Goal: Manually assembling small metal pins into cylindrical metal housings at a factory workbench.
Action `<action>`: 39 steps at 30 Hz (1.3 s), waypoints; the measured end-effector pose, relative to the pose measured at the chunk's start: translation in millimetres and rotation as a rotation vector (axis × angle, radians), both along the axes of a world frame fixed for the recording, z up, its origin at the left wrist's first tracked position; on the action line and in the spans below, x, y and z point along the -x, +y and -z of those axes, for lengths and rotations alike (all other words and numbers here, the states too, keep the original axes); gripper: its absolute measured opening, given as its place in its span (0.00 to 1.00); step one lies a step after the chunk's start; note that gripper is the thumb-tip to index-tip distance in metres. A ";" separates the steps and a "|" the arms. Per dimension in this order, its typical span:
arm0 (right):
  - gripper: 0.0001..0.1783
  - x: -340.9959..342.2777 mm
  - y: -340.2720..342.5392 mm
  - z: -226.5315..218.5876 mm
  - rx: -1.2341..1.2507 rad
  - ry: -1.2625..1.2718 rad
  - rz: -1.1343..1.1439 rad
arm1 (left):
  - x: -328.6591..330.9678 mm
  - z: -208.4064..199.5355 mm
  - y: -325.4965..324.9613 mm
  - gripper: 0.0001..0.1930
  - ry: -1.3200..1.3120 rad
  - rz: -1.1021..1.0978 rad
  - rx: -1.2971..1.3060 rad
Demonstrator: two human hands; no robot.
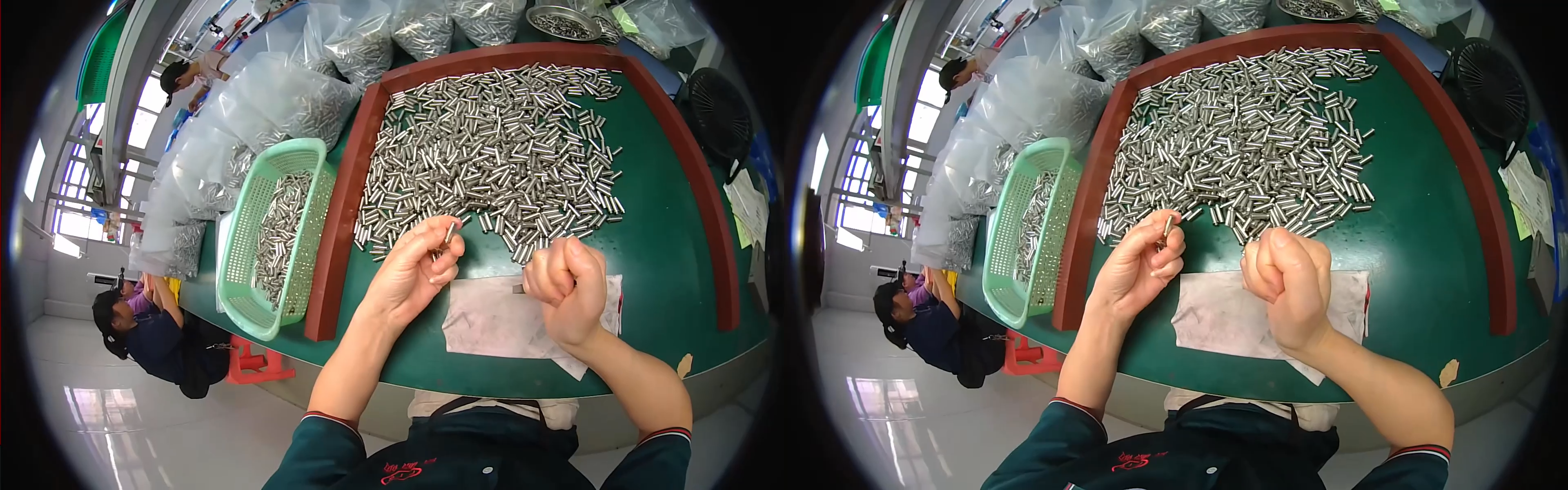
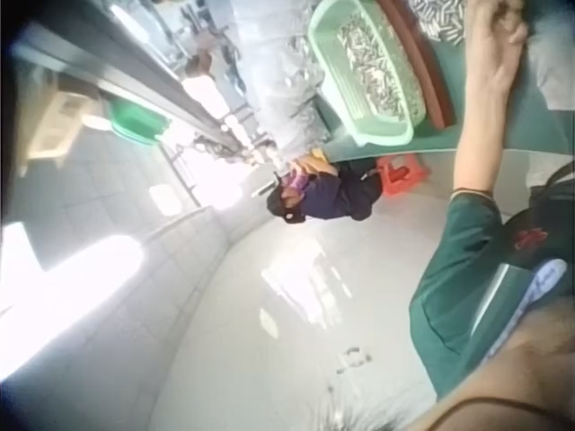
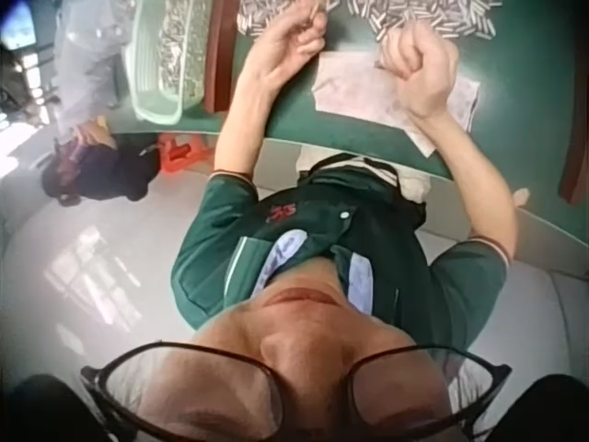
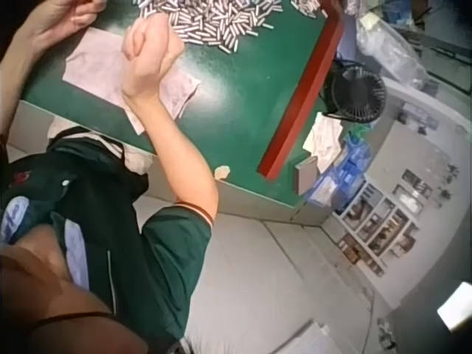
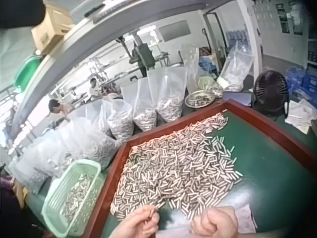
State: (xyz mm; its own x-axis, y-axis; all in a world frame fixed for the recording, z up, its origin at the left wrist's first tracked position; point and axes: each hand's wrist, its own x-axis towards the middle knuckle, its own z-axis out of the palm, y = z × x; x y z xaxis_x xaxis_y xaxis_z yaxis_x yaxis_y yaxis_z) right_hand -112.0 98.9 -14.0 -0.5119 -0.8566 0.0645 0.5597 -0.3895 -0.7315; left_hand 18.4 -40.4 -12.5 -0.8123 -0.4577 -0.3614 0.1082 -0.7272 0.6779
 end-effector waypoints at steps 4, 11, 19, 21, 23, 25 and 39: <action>0.22 0.6 -0.5 -1.6 -0.010 -0.019 0.000 | 0.5 -1.7 0.2 0.09 -0.006 -0.002 -0.010; 0.22 -0.1 -1.1 -1.4 -0.017 -0.014 0.001 | 0.5 -2.9 -0.1 0.10 -0.041 0.001 -0.016; 0.21 0.5 -0.3 -1.3 -0.015 -0.019 -0.008 | -1.6 0.9 -7.4 0.11 -0.192 -0.140 0.534; 0.21 0.6 -1.3 -0.9 -0.017 -0.020 -0.001 | 10.2 -3.3 1.5 0.07 -0.390 -0.177 0.911; 0.21 1.3 -1.8 -0.6 -0.019 -0.021 0.006 | 13.9 1.7 4.4 0.05 -0.550 -0.094 1.318; 0.21 2.3 -1.6 0.0 -0.016 -0.007 -0.002 | 21.1 6.2 9.6 0.08 -0.644 -0.100 1.655; 0.21 2.7 -0.8 1.1 -0.009 -0.009 -0.007 | 12.8 -11.3 26.1 0.04 -0.301 0.287 1.433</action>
State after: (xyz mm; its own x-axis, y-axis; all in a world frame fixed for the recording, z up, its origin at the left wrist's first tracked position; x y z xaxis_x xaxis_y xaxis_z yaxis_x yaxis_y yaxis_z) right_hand -114.7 98.1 -15.1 -0.5061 -0.8609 0.0516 0.5694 -0.3785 -0.7298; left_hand 5.6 -14.2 -1.2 -0.9124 -0.4015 0.0795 -0.1899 0.5874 0.7867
